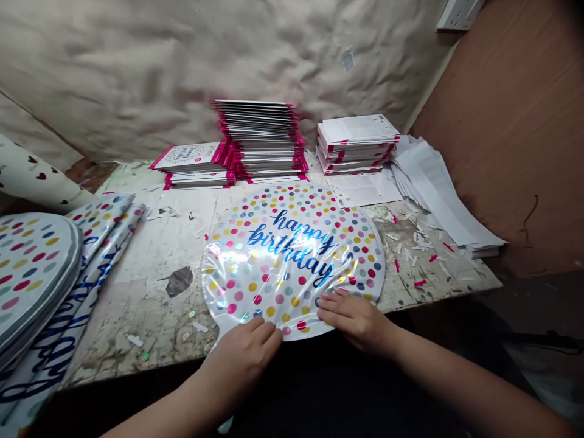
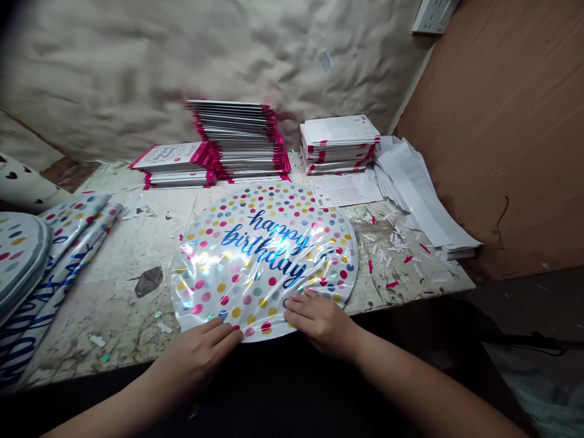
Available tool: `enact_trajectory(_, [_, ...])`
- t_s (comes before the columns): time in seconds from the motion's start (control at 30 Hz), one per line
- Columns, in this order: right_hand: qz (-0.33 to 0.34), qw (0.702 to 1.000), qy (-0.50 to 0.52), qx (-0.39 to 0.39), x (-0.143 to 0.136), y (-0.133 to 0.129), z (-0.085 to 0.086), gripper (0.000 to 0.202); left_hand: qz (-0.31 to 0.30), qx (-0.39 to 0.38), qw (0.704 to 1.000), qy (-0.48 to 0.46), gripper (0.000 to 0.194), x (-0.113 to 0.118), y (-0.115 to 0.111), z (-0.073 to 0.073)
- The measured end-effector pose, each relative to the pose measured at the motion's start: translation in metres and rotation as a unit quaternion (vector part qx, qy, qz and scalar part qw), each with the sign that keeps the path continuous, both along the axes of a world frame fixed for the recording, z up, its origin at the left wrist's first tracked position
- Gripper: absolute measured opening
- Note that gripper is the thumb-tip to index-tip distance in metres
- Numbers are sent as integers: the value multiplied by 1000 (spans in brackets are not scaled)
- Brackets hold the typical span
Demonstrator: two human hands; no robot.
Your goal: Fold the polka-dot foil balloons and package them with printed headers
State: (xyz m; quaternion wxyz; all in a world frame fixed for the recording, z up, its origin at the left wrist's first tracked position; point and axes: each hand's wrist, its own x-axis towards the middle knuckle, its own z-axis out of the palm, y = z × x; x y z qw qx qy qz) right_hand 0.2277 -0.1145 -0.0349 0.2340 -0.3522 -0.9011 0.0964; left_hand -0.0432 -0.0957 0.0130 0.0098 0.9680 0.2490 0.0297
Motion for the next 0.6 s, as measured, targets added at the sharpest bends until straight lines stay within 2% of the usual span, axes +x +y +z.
enact_trajectory(0.1, [38,998,6,45,-6,6,3,31,48,-52,997,18,18,-14,-9,0])
enact_trajectory(0.2, [25,997,16,69,1,7,3,29,78,-56,995,-7,23,-19,-13,-2])
enact_trajectory(0.3, [-7,999,39,37,21,6,3,32,97,-76,991,-57,27,-11,-6,-2])
enact_trajectory(0.37, [-27,998,46,-28,35,7,7,34,120,-170,975,-73,25,-1,6,1])
enact_trajectory(0.43, [-40,991,38,-122,45,9,16,34,158,-317,932,-70,19,8,24,7])
enact_trajectory(0.53, [-50,961,-6,-271,52,16,39,27,180,-544,818,-50,28,14,56,16])
enact_trajectory(0.6, [-45,939,-44,-339,47,23,57,36,174,-636,750,-50,34,16,75,21])
